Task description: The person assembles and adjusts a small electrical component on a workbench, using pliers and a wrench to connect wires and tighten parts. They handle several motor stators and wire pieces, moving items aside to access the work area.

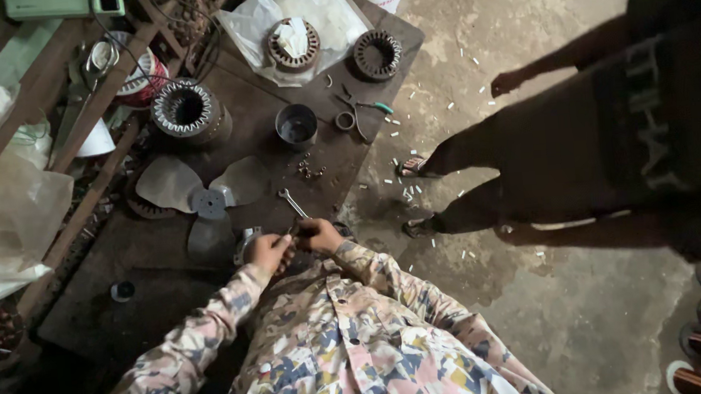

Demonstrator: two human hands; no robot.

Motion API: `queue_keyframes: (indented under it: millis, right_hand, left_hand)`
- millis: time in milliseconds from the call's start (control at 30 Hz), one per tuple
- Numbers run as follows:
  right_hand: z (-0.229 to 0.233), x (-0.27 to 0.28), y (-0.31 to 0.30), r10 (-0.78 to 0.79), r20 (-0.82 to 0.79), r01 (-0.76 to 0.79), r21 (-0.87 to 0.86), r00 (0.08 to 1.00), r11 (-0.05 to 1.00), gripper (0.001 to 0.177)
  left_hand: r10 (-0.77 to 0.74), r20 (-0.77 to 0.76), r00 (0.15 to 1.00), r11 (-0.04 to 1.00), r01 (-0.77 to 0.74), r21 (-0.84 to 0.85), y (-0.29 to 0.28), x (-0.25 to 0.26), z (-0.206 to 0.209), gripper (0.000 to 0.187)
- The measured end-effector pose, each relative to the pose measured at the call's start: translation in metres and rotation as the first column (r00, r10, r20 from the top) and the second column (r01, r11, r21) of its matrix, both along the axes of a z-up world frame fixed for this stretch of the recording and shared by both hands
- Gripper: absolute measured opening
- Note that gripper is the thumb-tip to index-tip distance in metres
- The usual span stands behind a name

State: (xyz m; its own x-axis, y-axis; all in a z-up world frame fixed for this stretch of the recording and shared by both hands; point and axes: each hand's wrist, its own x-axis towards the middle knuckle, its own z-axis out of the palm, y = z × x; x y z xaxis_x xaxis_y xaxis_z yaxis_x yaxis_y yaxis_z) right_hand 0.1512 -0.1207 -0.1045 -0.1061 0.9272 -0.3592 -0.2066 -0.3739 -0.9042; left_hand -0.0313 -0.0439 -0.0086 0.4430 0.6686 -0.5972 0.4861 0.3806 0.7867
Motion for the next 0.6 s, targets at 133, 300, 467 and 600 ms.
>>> queue_keyframes:
  millis: [133,300,467,600]
  right_hand:
    - [0.001,0.005,0.004,-0.01,-0.001,0.009,-0.09,1.0,0.996,0.018]
    - [-0.003,0.0,0.008,0.017,0.031,-0.016,-0.009,0.999,1.0,0.018]
    - [-0.004,0.004,0.005,0.009,0.18,-0.045,0.196,0.984,0.98,0.022]
    - [-0.005,0.01,0.005,0.099,0.117,-0.098,-0.016,0.988,0.995,0.019]
  left_hand:
    - [-0.377,-0.253,0.891,0.409,0.405,0.818,0.011,-0.018,0.012,0.025]
    - [-0.459,-0.36,0.812,0.233,0.501,0.834,0.019,-0.018,0.002,0.01]
    - [-0.046,-0.119,0.992,0.998,0.052,0.048,0.002,0.005,-0.043,0.012]
    - [-0.035,0.006,0.999,0.999,0.035,0.008,0.006,0.002,-0.038,0.014]
